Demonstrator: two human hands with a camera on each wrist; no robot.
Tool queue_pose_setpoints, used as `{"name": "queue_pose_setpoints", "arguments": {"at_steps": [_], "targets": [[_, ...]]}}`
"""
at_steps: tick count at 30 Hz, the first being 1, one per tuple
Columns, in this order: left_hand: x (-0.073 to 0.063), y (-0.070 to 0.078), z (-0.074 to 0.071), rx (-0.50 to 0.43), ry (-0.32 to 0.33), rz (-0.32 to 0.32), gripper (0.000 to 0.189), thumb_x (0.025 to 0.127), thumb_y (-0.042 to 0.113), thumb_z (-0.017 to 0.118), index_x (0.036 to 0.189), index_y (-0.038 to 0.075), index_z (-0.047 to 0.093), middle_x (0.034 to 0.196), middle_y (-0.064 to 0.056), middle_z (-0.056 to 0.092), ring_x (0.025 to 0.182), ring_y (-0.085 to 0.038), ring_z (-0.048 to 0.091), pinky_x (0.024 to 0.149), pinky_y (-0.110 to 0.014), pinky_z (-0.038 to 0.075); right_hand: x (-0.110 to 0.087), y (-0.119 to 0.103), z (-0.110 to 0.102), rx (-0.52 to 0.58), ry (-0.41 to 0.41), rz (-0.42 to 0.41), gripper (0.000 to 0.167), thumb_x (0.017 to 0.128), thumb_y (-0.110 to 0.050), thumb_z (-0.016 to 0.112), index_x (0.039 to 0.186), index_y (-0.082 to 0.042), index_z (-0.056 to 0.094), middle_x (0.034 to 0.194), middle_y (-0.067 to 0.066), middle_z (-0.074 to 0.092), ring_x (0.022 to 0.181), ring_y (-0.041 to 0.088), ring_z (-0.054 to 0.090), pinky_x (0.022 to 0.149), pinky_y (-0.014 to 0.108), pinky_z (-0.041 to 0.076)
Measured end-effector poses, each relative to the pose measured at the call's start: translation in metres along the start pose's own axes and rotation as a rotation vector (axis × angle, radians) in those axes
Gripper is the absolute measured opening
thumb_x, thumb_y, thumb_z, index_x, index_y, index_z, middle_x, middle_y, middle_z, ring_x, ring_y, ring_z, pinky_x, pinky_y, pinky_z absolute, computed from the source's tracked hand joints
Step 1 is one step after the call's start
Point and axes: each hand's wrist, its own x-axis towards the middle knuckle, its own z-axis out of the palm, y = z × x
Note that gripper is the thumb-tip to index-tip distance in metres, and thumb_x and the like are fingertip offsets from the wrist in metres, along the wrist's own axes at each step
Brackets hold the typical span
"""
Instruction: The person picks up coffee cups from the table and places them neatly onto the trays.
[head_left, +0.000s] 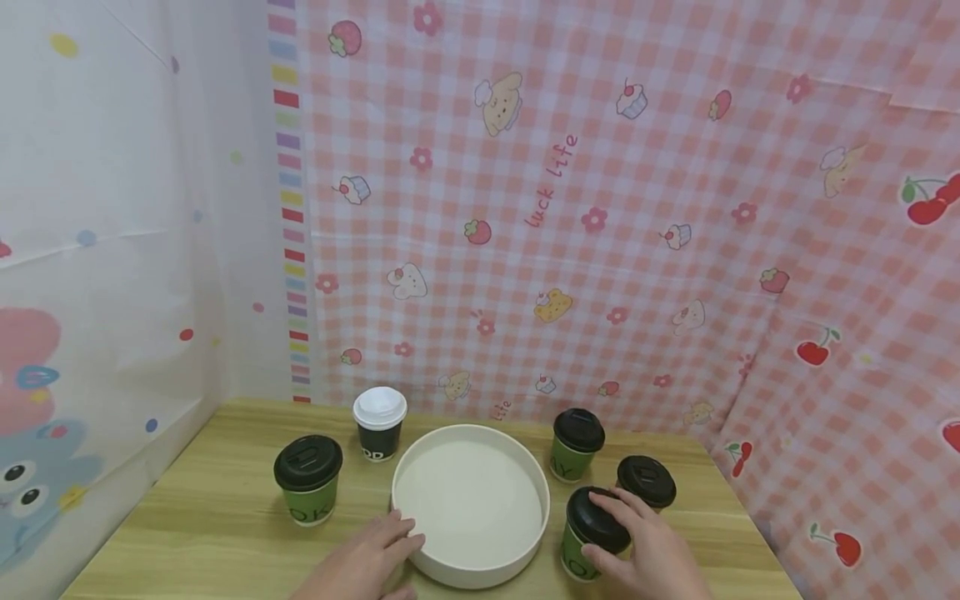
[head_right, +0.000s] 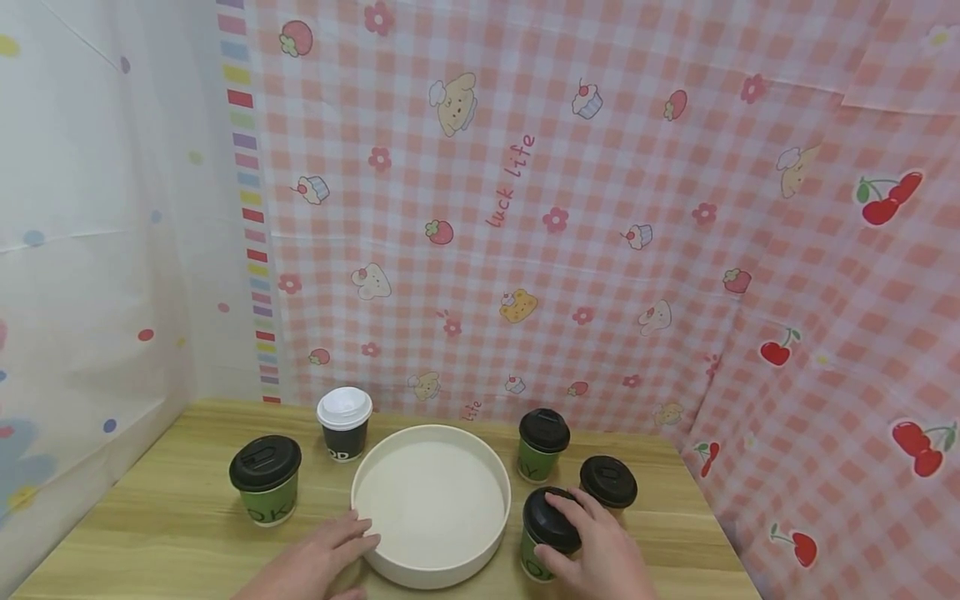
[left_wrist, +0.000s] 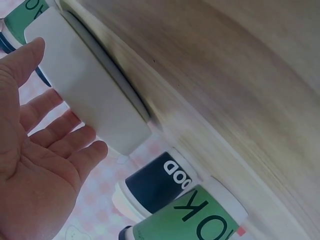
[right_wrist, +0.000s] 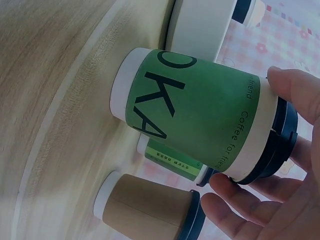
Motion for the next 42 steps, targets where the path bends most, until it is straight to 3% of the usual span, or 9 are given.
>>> {"name": "queue_pose_setpoints", "arguments": {"at_steps": [11,16,24,32,36,42], "targets": [[0.0,0.003,0.005,-0.042,0.004,-0.019,0.059,0.096,0.046,0.077,0.145,0.015,0.066,0.153,-0.013,0.061,0.145,-0.043,0.055,0.113,-0.062,0.052,0.0,0.001,0.003,0.0,-0.006,0.027,0.069,0.08,-0.059,0.089,0.14,-0.032,0.068,0.154,0.018,0.059,0.118,0.043,0.072,0.085,0.062,0.062],[0.0,0.004,0.007,-0.063,0.009,-0.033,0.061,0.096,0.049,0.077,0.145,0.016,0.066,0.153,-0.013,0.061,0.146,-0.044,0.054,0.112,-0.062,0.052,-0.002,0.0,0.006,0.002,0.034,0.021,0.067,0.08,-0.057,0.089,0.138,-0.03,0.07,0.152,0.018,0.061,0.119,0.043,0.071,0.087,0.061,0.062],[0.0,0.004,0.007,-0.145,-0.04,-0.045,0.063,0.098,0.056,0.072,0.147,0.016,0.065,0.156,-0.013,0.058,0.148,-0.046,0.05,0.113,-0.065,0.05,-0.002,-0.003,0.006,0.009,0.111,0.025,0.064,0.083,-0.053,0.089,0.138,-0.027,0.07,0.15,0.018,0.062,0.119,0.044,0.071,0.087,0.059,0.063],[0.0,0.006,0.005,-0.175,-0.038,-0.07,0.062,0.096,0.052,0.075,0.146,0.015,0.066,0.156,-0.015,0.058,0.148,-0.048,0.049,0.112,-0.067,0.05,0.009,-0.039,-0.013,0.058,0.326,-0.077,0.063,0.088,-0.046,0.088,0.143,-0.023,0.068,0.15,0.019,0.061,0.128,0.047,0.066,0.092,0.064,0.061],[-0.001,0.008,0.005,-0.187,-0.04,-0.068,0.068,0.095,0.056,0.075,0.146,0.014,0.065,0.157,-0.017,0.057,0.148,-0.05,0.049,0.111,-0.069,0.05,0.02,-0.061,-0.008,0.101,0.344,-0.124,0.063,0.088,-0.046,0.087,0.144,-0.024,0.067,0.154,0.012,0.06,0.135,0.043,0.062,0.099,0.065,0.059],[-0.001,0.009,0.007,-0.138,-0.017,-0.029,0.079,0.09,0.066,0.075,0.147,0.012,0.064,0.155,-0.018,0.058,0.146,-0.05,0.051,0.112,-0.066,0.05,0.035,-0.081,0.015,0.116,0.299,-0.169,0.062,0.088,-0.043,0.088,0.143,-0.026,0.067,0.153,0.01,0.061,0.131,0.039,0.066,0.091,0.056,0.063]]}}
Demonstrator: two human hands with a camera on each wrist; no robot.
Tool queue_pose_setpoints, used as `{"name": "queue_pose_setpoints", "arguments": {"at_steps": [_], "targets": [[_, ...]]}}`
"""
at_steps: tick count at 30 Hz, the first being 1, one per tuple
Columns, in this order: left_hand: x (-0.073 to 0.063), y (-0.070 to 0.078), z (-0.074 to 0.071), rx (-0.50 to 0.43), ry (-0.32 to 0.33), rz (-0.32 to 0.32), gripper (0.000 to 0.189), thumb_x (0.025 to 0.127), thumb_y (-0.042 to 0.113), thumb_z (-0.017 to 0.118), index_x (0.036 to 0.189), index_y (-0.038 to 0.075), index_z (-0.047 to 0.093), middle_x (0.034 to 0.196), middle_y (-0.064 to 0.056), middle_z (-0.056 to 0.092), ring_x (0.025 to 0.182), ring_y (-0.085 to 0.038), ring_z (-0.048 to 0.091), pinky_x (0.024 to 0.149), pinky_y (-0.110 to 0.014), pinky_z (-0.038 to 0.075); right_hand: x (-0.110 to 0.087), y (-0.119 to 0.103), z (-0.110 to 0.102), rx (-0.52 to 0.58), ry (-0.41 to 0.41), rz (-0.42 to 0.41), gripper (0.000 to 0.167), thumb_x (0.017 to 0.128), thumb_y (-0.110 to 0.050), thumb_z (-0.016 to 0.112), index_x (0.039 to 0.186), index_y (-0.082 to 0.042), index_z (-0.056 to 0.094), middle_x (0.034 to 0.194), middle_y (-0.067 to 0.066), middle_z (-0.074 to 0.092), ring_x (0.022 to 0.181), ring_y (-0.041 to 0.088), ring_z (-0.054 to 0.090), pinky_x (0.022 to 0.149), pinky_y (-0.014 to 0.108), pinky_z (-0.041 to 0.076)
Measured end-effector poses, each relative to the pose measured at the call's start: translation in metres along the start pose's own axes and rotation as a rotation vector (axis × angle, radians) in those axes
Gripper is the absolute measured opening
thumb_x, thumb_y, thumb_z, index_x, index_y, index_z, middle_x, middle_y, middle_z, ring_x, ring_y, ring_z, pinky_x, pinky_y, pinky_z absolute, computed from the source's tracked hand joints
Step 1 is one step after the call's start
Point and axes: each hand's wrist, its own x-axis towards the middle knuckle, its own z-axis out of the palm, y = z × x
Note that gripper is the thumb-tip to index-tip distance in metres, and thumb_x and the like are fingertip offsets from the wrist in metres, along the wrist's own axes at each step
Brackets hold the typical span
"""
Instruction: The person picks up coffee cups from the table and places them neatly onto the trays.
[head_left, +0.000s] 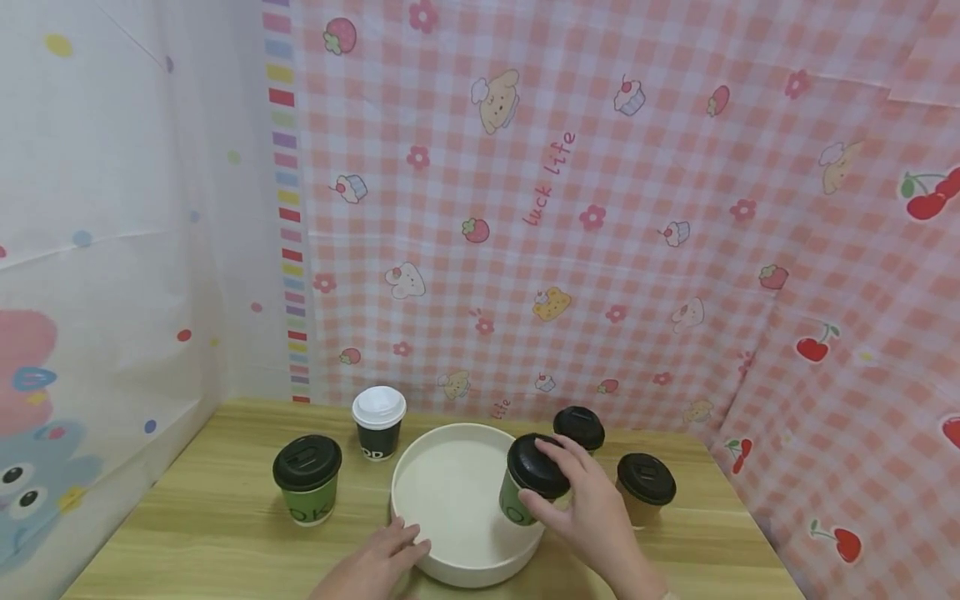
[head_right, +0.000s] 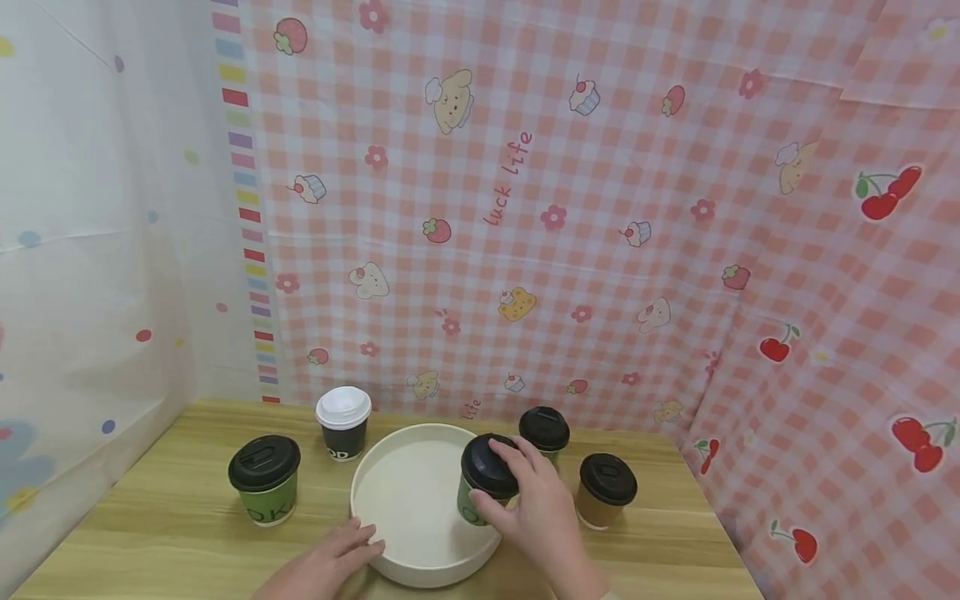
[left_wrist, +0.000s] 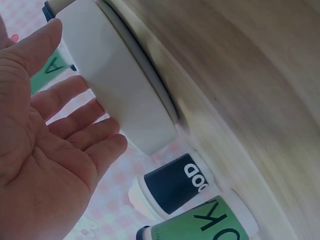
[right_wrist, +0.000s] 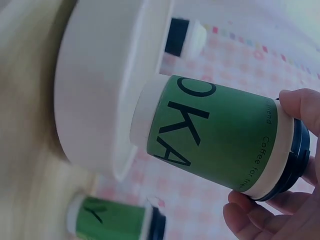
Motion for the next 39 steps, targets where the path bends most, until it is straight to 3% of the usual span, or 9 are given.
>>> {"name": "queue_pose_setpoints", "arguments": {"at_steps": [9,17,27,39], "targets": [[0.002,0.001,0.005,0.029,0.009,0.005,0.077,0.094,0.065,0.071,0.147,0.01,0.064,0.154,-0.019,0.059,0.145,-0.051,0.052,0.113,-0.065,0.05,-0.003,-0.005,0.028,0.002,-0.104,0.01,0.062,0.083,-0.042,0.09,0.139,-0.024,0.07,0.147,0.014,0.065,0.128,0.04,0.067,0.095,0.056,0.061],[0.004,-0.012,0.021,0.081,0.085,0.094,0.076,0.097,0.069,0.065,0.145,0.011,0.065,0.149,-0.02,0.062,0.138,-0.052,0.057,0.106,-0.065,0.054,-0.007,-0.004,0.039,-0.012,-0.105,-0.018,0.061,0.081,-0.038,0.092,0.137,-0.023,0.071,0.146,0.017,0.065,0.13,0.041,0.066,0.095,0.054,0.062],[0.001,0.0,0.007,0.007,-0.006,0.034,0.076,0.095,0.063,0.071,0.148,0.009,0.062,0.153,-0.021,0.058,0.143,-0.052,0.052,0.113,-0.066,0.05,-0.01,-0.003,0.042,-0.013,-0.101,-0.035,0.062,0.081,-0.041,0.093,0.137,-0.026,0.071,0.147,0.013,0.065,0.133,0.037,0.065,0.098,0.054,0.062],[0.003,-0.001,0.006,-0.019,-0.049,0.04,0.078,0.095,0.062,0.071,0.149,0.007,0.061,0.154,-0.023,0.057,0.143,-0.055,0.051,0.115,-0.065,0.048,-0.012,0.0,0.042,-0.012,-0.127,-0.015,0.064,0.084,-0.048,0.091,0.14,-0.027,0.069,0.152,0.008,0.062,0.136,0.035,0.063,0.098,0.055,0.062]]}}
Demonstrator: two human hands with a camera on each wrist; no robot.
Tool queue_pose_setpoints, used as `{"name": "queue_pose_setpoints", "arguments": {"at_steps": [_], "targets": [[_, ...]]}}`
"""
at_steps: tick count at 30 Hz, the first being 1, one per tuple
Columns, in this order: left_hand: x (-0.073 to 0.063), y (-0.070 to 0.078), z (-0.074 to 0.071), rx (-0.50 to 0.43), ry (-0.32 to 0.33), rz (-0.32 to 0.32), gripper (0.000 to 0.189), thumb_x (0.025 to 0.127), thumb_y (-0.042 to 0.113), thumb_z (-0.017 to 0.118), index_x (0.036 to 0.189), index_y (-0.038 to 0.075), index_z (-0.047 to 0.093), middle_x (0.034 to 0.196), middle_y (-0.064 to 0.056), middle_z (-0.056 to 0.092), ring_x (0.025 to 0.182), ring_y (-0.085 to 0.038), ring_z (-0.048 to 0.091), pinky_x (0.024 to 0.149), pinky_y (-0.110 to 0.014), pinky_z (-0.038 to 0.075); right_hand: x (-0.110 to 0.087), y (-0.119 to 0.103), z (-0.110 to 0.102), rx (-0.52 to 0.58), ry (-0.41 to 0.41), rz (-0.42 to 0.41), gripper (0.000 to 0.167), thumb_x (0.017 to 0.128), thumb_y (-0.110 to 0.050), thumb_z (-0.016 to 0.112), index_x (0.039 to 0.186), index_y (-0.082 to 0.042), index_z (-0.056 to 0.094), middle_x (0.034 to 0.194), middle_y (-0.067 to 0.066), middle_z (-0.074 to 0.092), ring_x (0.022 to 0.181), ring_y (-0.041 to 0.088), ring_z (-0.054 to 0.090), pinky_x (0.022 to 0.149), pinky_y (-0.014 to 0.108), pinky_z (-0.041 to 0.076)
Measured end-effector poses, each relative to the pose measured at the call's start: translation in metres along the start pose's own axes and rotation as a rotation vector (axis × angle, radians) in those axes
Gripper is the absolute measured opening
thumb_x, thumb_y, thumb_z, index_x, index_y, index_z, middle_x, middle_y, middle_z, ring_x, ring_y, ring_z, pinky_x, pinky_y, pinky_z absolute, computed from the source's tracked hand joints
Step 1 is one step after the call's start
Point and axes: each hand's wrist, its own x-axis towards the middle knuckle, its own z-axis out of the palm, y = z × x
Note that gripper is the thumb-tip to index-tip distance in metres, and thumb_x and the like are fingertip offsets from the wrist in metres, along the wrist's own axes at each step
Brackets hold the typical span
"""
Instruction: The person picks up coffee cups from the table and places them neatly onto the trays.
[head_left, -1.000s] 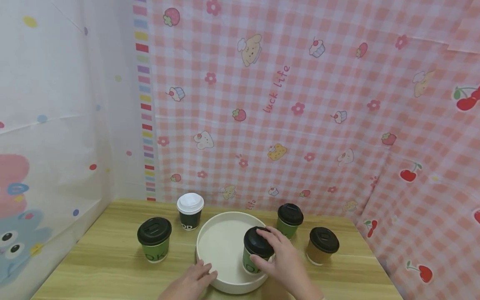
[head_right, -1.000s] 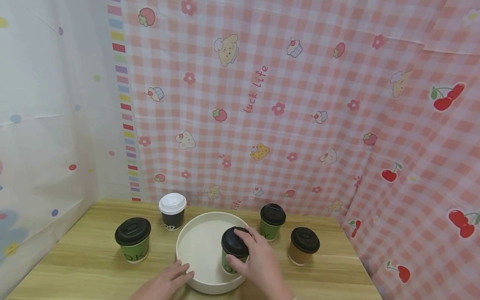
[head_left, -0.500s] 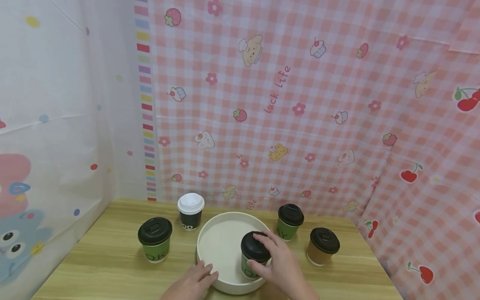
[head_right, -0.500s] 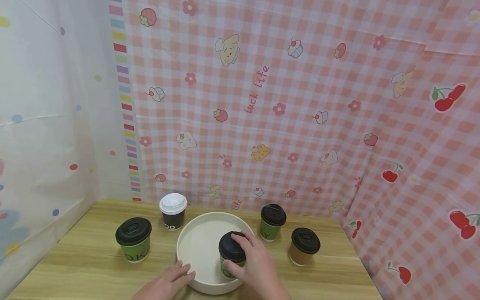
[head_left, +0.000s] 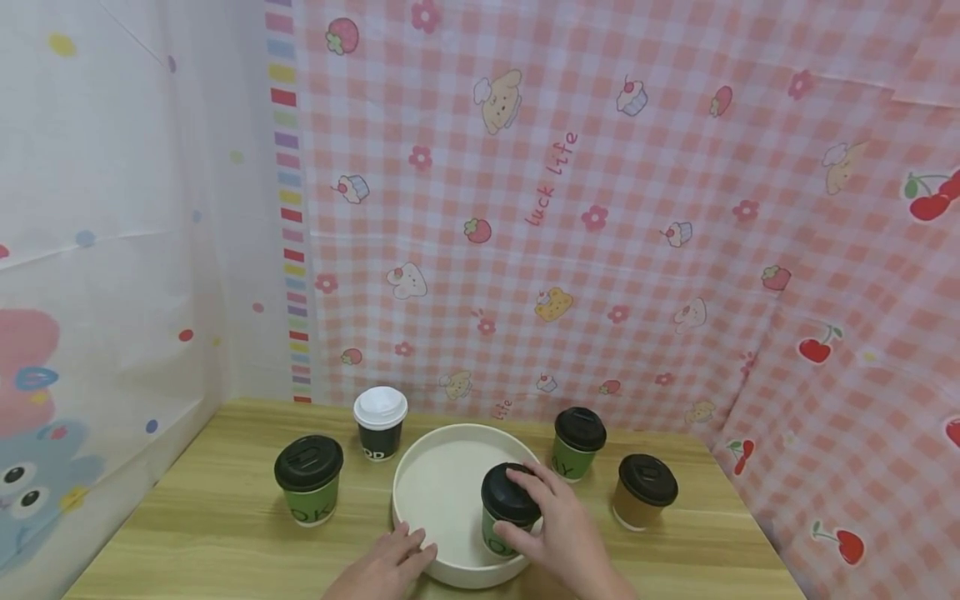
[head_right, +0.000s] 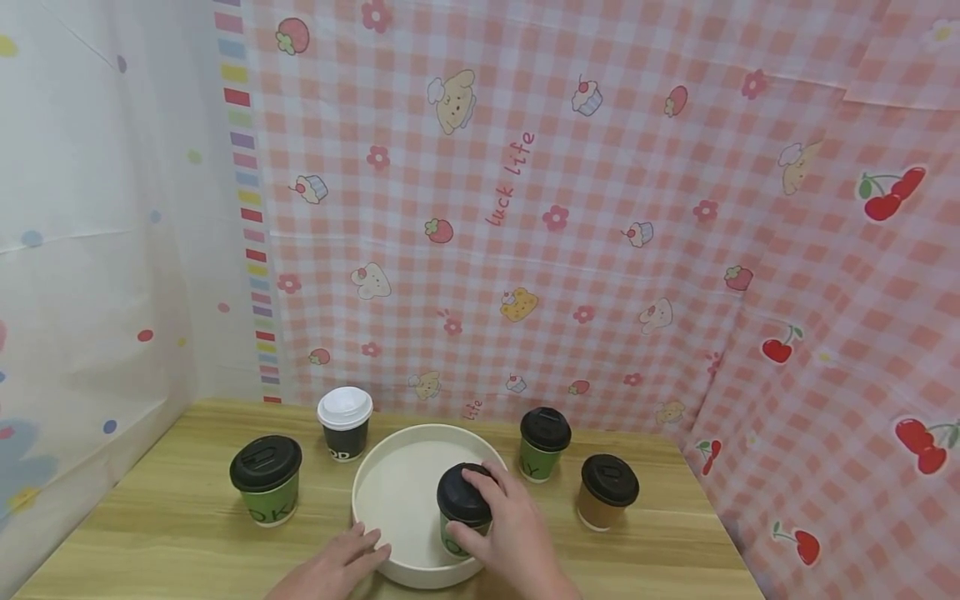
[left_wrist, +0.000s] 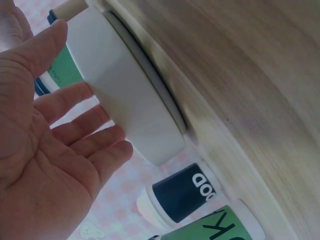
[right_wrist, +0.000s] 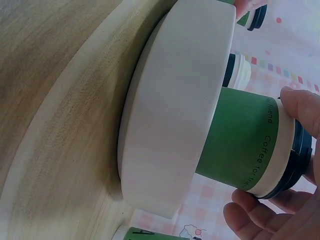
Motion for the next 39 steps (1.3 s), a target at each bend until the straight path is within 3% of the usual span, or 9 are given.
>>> {"name": "queue_pose_setpoints", "arguments": {"at_steps": [11,19,22,26,29,35,39], "targets": [[0.004,-0.011,0.011,0.051,0.037,0.041,0.077,0.096,0.067,0.066,0.149,0.01,0.062,0.152,-0.023,0.059,0.141,-0.054,0.054,0.113,-0.065,0.05,-0.002,0.002,-0.008,0.045,-0.001,-0.002,0.079,0.082,-0.054,0.089,0.148,-0.02,0.063,0.155,0.019,0.058,0.137,0.045,0.06,0.101,0.063,0.058],[0.012,-0.037,0.042,0.112,0.133,0.119,0.072,0.101,0.069,0.058,0.146,0.013,0.064,0.144,-0.022,0.065,0.131,-0.057,0.06,0.104,-0.066,0.055,-0.01,0.02,-0.038,-0.059,0.043,0.054,0.077,0.085,-0.058,0.085,0.147,-0.019,0.064,0.153,0.015,0.061,0.134,0.043,0.064,0.101,0.063,0.058],[0.012,-0.03,0.038,0.119,0.094,0.075,0.072,0.101,0.07,0.056,0.147,0.015,0.064,0.146,-0.021,0.064,0.133,-0.055,0.059,0.106,-0.066,0.054,-0.016,0.037,-0.046,-0.111,0.105,0.031,0.072,0.084,-0.049,0.089,0.143,-0.014,0.066,0.148,0.019,0.064,0.131,0.045,0.065,0.099,0.065,0.058],[0.006,-0.001,0.015,0.123,0.0,-0.022,0.07,0.1,0.066,0.06,0.148,0.015,0.063,0.15,-0.018,0.062,0.139,-0.05,0.057,0.112,-0.064,0.05,-0.019,0.065,-0.057,-0.154,0.2,-0.001,0.066,0.083,-0.035,0.092,0.137,-0.005,0.069,0.14,0.024,0.067,0.125,0.049,0.064,0.099,0.069,0.055],[0.005,0.01,0.007,0.13,-0.022,-0.05,0.069,0.1,0.064,0.062,0.148,0.015,0.063,0.151,-0.018,0.062,0.14,-0.048,0.056,0.112,-0.065,0.05,-0.019,0.086,-0.069,-0.172,0.21,0.045,0.064,0.084,-0.033,0.092,0.135,-0.001,0.069,0.138,0.028,0.067,0.124,0.054,0.062,0.101,0.071,0.052],[0.005,0.013,0.011,0.197,-0.001,-0.025,0.068,0.101,0.064,0.059,0.149,0.016,0.062,0.149,-0.016,0.063,0.139,-0.046,0.058,0.109,-0.065,0.052,-0.014,0.123,-0.089,-0.199,0.06,0.242,0.071,0.094,-0.044,0.082,0.143,0.003,0.062,0.149,0.038,0.054,0.134,0.062,0.051,0.107,0.077,0.045],[0.005,0.017,0.013,0.294,0.035,0.034,0.066,0.104,0.067,0.051,0.146,0.017,0.063,0.144,-0.013,0.066,0.133,-0.04,0.062,0.106,-0.06,0.055,-0.012,0.138,-0.092,-0.215,-0.004,0.307,0.077,0.095,-0.055,0.077,0.146,0.0,0.06,0.154,0.038,0.049,0.138,0.063,0.047,0.106,0.079,0.044]]}}
